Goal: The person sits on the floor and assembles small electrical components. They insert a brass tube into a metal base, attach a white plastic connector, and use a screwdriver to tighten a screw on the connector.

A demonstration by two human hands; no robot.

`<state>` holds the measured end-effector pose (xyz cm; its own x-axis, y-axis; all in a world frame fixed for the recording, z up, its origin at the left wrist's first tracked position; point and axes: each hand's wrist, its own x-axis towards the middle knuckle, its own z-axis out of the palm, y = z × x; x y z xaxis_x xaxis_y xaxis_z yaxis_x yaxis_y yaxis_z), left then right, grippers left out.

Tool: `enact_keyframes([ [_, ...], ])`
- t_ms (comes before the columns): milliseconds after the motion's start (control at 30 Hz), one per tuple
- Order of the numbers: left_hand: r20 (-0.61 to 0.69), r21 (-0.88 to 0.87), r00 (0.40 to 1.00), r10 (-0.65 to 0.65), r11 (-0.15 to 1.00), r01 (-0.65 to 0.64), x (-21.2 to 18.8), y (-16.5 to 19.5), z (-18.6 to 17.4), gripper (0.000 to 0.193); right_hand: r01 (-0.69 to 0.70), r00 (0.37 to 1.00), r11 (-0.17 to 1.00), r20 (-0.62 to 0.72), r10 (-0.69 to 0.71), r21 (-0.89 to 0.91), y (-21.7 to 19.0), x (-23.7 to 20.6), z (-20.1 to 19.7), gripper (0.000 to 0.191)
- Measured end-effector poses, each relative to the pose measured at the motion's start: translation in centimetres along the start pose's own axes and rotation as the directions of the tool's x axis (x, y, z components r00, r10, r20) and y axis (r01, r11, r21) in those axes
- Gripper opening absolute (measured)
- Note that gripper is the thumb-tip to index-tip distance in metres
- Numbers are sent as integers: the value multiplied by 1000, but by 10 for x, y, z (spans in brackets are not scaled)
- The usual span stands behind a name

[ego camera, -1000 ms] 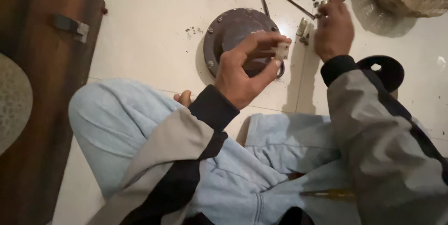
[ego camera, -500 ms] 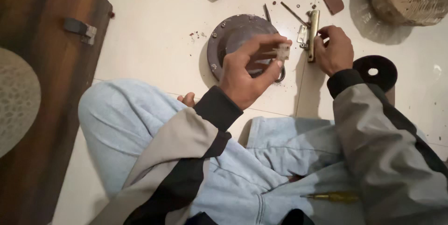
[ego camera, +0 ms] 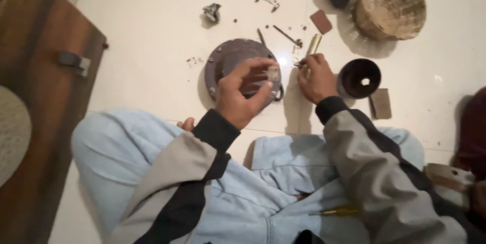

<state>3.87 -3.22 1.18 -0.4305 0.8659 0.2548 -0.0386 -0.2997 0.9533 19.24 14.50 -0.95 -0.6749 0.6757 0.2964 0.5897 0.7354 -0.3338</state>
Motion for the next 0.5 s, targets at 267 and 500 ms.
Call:
enact_keyframes([
  [267, 28, 9, 999, -33, 999, 32, 2, 4, -2, 38, -110, 992, 994, 58, 111, -6, -12, 0, 7, 12],
  [500, 47, -26, 999, -21, 999, 22, 2, 2, -2, 39, -55, 999, 995, -5, 54, -83, -11, -2, 14, 11],
])
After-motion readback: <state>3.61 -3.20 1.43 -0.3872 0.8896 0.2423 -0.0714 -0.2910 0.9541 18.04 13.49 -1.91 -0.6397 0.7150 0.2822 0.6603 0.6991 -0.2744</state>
